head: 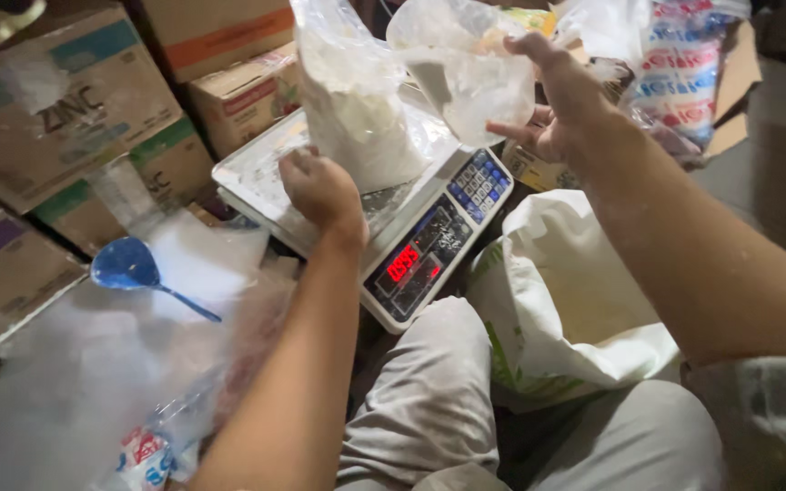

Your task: The person scoops white powder from a large sack into small plastic bags using a blue scoop, weighs each bag on a digital scale, and ties the bags shut. The process is repeated multiple times, with finished bags placed on the floor.

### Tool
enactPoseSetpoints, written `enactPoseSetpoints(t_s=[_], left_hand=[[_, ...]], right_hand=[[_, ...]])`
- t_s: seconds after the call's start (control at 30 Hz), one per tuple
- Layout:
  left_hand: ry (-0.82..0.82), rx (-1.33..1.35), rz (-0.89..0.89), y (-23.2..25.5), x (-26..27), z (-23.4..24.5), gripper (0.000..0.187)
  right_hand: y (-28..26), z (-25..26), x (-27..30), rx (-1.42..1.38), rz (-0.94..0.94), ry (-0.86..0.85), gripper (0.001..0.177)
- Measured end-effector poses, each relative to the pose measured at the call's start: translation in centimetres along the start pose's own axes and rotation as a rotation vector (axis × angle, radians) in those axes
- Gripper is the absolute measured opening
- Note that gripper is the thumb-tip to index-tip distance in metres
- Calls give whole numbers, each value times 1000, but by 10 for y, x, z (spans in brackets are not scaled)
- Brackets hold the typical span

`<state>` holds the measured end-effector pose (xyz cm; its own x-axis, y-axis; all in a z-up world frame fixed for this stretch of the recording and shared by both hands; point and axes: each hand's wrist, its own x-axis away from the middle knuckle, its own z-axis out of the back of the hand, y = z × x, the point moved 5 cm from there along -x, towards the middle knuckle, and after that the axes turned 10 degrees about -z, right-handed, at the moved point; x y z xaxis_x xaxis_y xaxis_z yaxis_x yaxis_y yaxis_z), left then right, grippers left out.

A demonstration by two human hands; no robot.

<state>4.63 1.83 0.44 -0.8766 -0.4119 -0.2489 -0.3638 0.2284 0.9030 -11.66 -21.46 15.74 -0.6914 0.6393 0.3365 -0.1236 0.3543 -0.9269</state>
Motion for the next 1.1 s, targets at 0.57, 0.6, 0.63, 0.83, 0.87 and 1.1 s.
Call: enactPoseSetpoints(t_s=[0.57,0.6,0.63,0.83,0.87,1.1], left_hand=[[-489,-132,184,-2,213,-76,29],[-537,-146,200,-2,222,-81,29],[-603,-154,229,-3,232,-86,30],[-935,-121,261,2,271,-106,29],[-981,-125,288,2,276,-108,28],[-1162,-84,387,4,295,-120,31]], right_hand=[[150,188,31,-242,-344,211,65],[159,198,33,-273,-359,241,64],[166,207,34,-315,-352,258,63],[200,245,34,-450,-341,394,64],[205,249,32,-466,-338,399,65],[255,269,4,-386,-488,343,68]])
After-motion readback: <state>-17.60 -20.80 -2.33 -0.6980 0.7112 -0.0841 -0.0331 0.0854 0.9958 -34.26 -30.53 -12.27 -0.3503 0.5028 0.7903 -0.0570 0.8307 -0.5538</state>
